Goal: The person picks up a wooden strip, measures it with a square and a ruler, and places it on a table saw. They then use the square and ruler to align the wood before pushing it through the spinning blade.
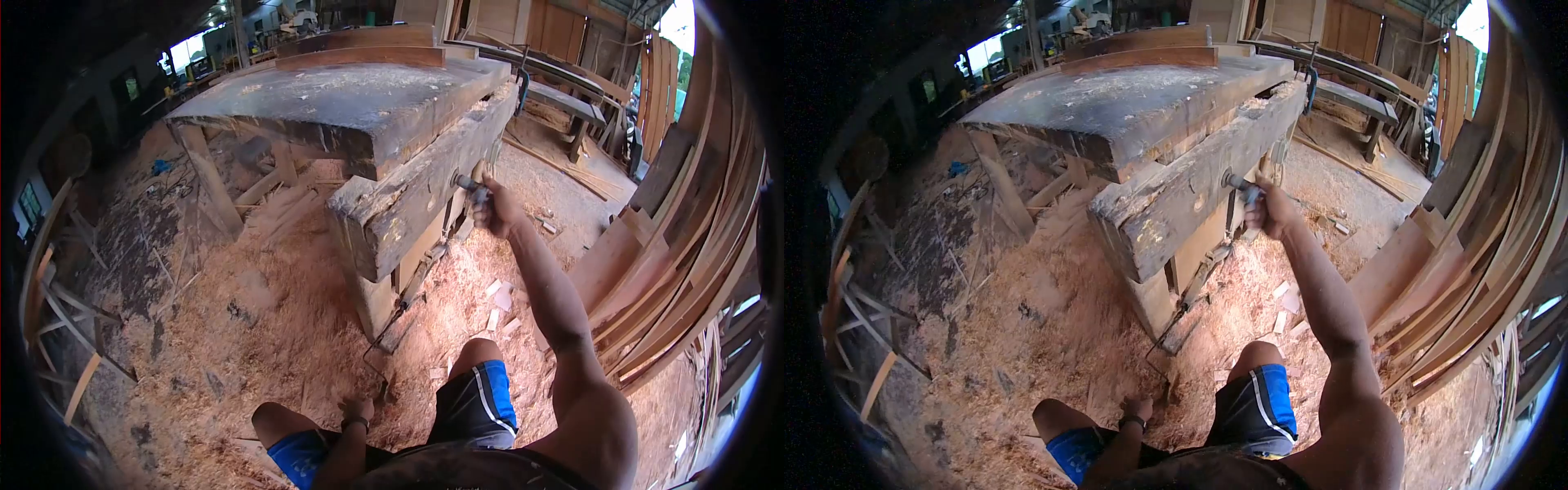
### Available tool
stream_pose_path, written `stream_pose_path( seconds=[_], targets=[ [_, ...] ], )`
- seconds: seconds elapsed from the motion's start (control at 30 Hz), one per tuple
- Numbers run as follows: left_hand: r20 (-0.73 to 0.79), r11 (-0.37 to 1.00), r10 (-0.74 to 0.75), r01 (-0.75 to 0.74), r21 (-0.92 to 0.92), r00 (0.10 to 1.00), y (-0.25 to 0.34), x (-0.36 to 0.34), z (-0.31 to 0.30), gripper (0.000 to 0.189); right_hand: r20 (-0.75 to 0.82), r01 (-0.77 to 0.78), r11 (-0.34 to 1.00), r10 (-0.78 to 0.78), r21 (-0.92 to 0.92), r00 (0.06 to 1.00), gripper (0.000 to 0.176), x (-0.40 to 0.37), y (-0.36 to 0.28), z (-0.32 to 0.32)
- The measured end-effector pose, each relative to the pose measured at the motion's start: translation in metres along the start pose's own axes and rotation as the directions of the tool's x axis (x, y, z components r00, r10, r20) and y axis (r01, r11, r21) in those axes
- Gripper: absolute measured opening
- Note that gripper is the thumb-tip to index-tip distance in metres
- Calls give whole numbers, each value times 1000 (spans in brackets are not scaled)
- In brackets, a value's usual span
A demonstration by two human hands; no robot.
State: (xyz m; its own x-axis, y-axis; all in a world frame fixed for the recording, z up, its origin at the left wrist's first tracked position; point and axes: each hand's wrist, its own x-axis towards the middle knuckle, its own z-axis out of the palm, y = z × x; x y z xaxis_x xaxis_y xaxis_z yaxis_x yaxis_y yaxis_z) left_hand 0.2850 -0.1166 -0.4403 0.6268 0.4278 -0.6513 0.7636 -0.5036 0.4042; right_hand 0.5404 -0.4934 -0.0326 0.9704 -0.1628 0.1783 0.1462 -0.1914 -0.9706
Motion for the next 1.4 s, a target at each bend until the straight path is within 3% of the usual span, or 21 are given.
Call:
stream_pose_path(
  seconds=[0.07,0.13,0.17,0.2,0.23,0.27,0.33,0.4,0.47,0.53,0.57,0.6,0.67,0.87,0.9,1.03,1.13,1.2,1.23,1.27,1.4],
  targets=[
    [215,972,86,-129,197,973,-1,4,-6,101,547,-638,550,348,538,761,66,4,21,-13],
    [235,979,63,-106,175,970,14,-18,-20,98,445,-596,623,404,506,799,73,-9,33,-15],
    [255,984,42,-83,155,966,20,-25,-25,96,90,-384,836,381,392,920,64,-27,20,-10],
    [258,984,46,-88,155,965,23,-23,-24,96,-256,-193,967,231,167,939,59,-39,13,-8],
    [350,969,56,-134,205,935,24,-21,-23,93,-357,127,973,-189,-191,915,62,-21,63,-20],
    [439,950,55,-183,253,897,23,-19,-22,90,-364,119,974,-183,-191,913,62,-26,60,-19],
    [462,943,74,-212,255,884,17,2,-4,85,89,263,964,-258,-45,962,77,-44,34,-13],
    [495,938,88,-239,252,865,12,-12,0,80,361,-274,842,103,464,927,74,-63,-2,-30],
    [351,975,56,-127,181,935,27,-39,-15,70,623,-486,638,13,597,782,75,-92,-25,-35],
    [324,997,10,-36,74,946,23,-28,-7,63,223,-13,1000,10,9,975,77,-102,-30,-30],
    [327,979,98,-151,140,940,7,2,15,62,86,146,880,-119,-451,989,78,-103,-29,-28],
    [336,944,186,-262,200,924,-4,19,27,61,75,133,883,-111,-451,991,78,-99,-29,-23],
    [360,964,119,-195,181,925,-4,22,26,60,8,376,467,-619,-801,786,78,-85,-29,-14],
    [311,989,101,-130,72,945,60,-76,-39,53,266,500,128,-720,-857,641,67,-29,-4,-7],
    [266,989,125,-142,46,956,64,-81,-41,52,104,420,456,-571,-784,814,45,-21,1,-4],
    [350,979,202,-185,-81,915,1,15,36,45,-133,163,882,-244,-443,961,53,-27,9,-27],
    [374,975,165,-209,80,912,9,11,36,36,-155,-165,986,168,29,974,70,-29,3,-31],
    [408,992,105,-66,-108,907,13,-3,33,27,-161,21,996,-34,-82,986,59,-48,-25,-15],
    [416,994,96,-63,-92,904,7,5,42,27,-70,317,649,-497,-692,865,58,-59,-40,-8],
    [390,986,165,-151,-67,906,-2,19,54,26,294,350,-72,-714,-934,636,62,-68,-47,-1],
    [431,978,183,-209,12,884,-8,27,51,32,418,277,-319,-584,-906,695,61,-33,-19,7]
  ],
)
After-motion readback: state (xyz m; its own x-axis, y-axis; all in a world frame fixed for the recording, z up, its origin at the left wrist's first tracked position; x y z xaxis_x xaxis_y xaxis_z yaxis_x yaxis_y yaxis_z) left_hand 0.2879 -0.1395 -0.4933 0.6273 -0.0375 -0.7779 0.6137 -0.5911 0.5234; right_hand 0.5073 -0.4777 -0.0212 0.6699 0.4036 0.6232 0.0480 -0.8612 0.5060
